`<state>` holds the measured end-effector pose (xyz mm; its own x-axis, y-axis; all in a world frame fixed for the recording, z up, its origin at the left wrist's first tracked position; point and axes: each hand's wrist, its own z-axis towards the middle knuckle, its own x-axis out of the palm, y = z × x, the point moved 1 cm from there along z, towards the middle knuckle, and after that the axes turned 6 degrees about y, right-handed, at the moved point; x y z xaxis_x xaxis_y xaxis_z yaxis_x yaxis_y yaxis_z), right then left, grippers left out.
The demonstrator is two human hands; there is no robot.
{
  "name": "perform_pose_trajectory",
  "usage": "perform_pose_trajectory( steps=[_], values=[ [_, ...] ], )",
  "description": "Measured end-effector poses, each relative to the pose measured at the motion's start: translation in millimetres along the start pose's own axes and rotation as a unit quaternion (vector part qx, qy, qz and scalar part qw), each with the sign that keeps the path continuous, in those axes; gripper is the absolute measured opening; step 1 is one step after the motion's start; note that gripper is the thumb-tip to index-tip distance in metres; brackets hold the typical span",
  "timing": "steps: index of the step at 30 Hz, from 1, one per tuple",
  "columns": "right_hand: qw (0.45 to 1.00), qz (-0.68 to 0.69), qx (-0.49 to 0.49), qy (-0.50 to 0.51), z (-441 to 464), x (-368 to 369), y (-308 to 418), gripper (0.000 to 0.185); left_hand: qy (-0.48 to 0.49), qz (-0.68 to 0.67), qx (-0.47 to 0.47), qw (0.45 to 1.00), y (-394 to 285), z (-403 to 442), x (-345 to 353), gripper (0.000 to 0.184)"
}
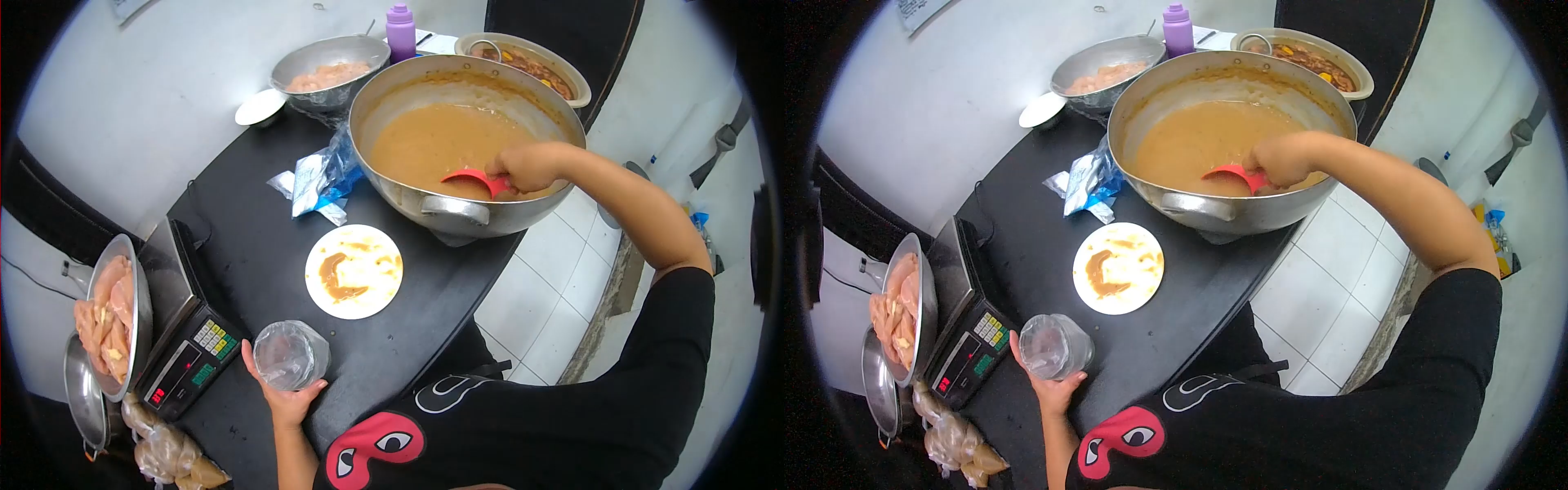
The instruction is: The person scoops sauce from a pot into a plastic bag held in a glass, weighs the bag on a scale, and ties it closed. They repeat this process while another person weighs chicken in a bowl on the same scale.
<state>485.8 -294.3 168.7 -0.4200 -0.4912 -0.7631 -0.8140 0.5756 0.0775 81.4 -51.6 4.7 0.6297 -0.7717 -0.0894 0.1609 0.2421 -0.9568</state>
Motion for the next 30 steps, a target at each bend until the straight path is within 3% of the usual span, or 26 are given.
perform_pose_trajectory(
  steps=[5, 9, 21, 30],
  values=[
    [0.967, 0.250, -0.037, 0.024, -12, 1, 5, 0.016, -0.001, -0.009, 0.009, 1.000, 0, 1, 2, 0.136],
    [0.898, 0.431, -0.087, 0.024, -10, 8, -3, 0.014, 0.004, 0.018, 0.018, 1.000, 0, 1, 3, 0.133],
    [0.854, 0.495, -0.139, -0.077, -10, 0, -4, 0.011, -0.015, 0.055, 0.031, 0.998, 1, -2, 6, 0.123],
    [0.907, 0.366, -0.059, -0.200, -19, -21, -9, 0.012, -0.031, 0.045, 0.039, 0.998, -2, -1, 5, 0.123]
  ],
)
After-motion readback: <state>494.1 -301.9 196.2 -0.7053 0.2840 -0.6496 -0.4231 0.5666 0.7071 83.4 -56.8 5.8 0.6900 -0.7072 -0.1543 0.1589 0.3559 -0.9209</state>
